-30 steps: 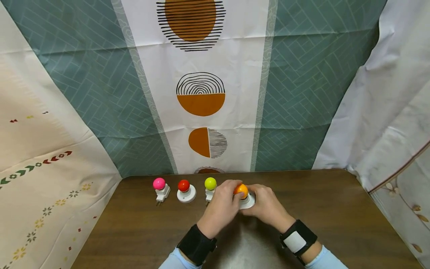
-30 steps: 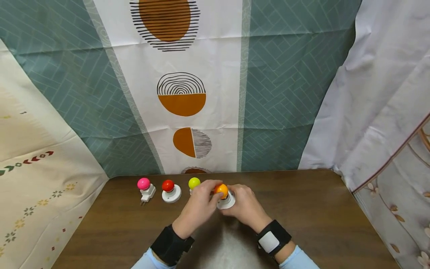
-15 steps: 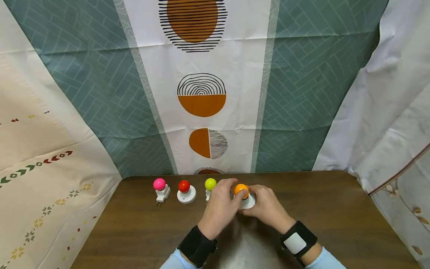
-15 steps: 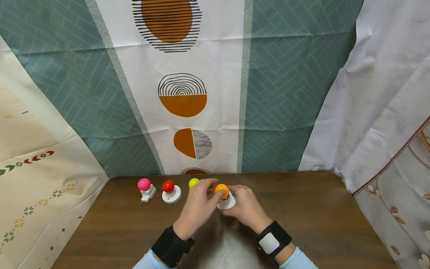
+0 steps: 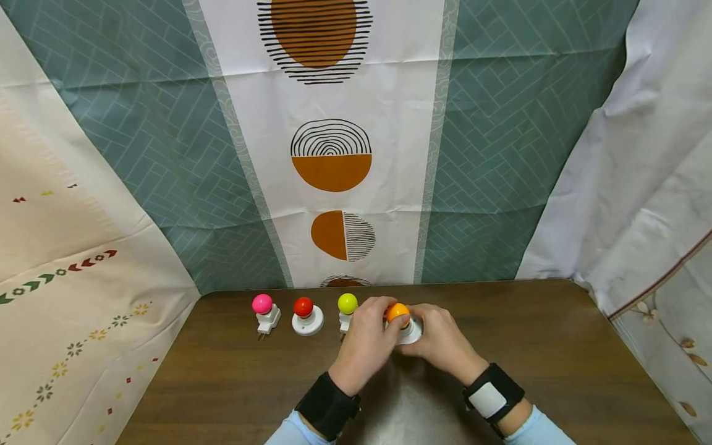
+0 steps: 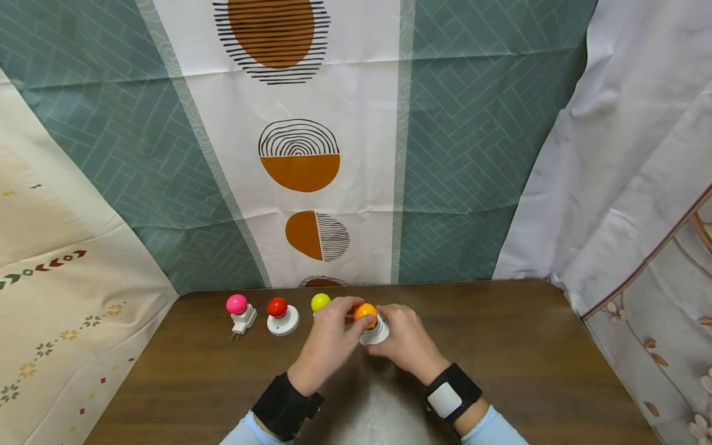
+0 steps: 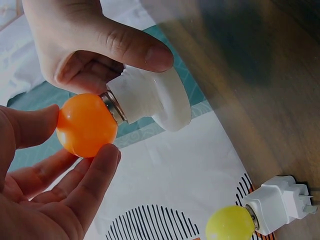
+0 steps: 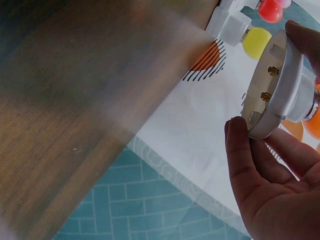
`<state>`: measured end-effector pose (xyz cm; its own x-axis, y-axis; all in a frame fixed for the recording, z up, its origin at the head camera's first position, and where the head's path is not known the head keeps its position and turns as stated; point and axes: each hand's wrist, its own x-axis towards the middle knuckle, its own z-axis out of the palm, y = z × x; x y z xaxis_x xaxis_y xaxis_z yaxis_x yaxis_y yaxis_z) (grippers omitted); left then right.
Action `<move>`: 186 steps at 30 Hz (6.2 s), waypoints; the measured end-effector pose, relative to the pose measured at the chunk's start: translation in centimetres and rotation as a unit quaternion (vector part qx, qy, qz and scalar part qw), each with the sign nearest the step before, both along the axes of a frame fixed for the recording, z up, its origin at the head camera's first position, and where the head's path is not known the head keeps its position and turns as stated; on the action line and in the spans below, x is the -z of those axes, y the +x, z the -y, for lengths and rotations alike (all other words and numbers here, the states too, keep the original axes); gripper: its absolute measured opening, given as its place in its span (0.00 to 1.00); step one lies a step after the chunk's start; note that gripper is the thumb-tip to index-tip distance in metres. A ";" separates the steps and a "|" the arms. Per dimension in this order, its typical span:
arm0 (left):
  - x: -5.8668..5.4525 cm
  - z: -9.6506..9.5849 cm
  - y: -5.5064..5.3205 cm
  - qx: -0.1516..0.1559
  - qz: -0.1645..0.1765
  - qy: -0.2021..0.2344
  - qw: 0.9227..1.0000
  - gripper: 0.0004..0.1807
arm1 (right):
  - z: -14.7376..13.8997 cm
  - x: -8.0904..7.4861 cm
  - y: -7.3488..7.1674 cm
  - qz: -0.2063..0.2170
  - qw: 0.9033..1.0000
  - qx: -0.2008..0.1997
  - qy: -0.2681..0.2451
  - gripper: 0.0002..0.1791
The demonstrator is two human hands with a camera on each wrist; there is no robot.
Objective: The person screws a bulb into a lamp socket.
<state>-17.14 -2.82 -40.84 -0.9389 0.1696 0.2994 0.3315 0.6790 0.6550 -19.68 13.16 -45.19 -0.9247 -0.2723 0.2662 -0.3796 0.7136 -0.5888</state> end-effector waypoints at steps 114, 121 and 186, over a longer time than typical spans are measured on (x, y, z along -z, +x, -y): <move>-0.1 -0.1 0.3 -0.021 0.032 -0.005 0.999 0.26 | -0.2 0.1 0.2 -0.015 1.000 0.000 0.011 0.31; 0.1 -0.2 0.5 -0.049 0.018 0.004 0.999 0.23 | -0.2 0.1 0.2 -0.005 1.000 -0.002 0.004 0.32; 0.4 -0.1 0.2 0.020 0.008 -0.008 1.000 0.21 | -0.2 0.2 0.4 -0.023 0.999 -0.006 0.028 0.34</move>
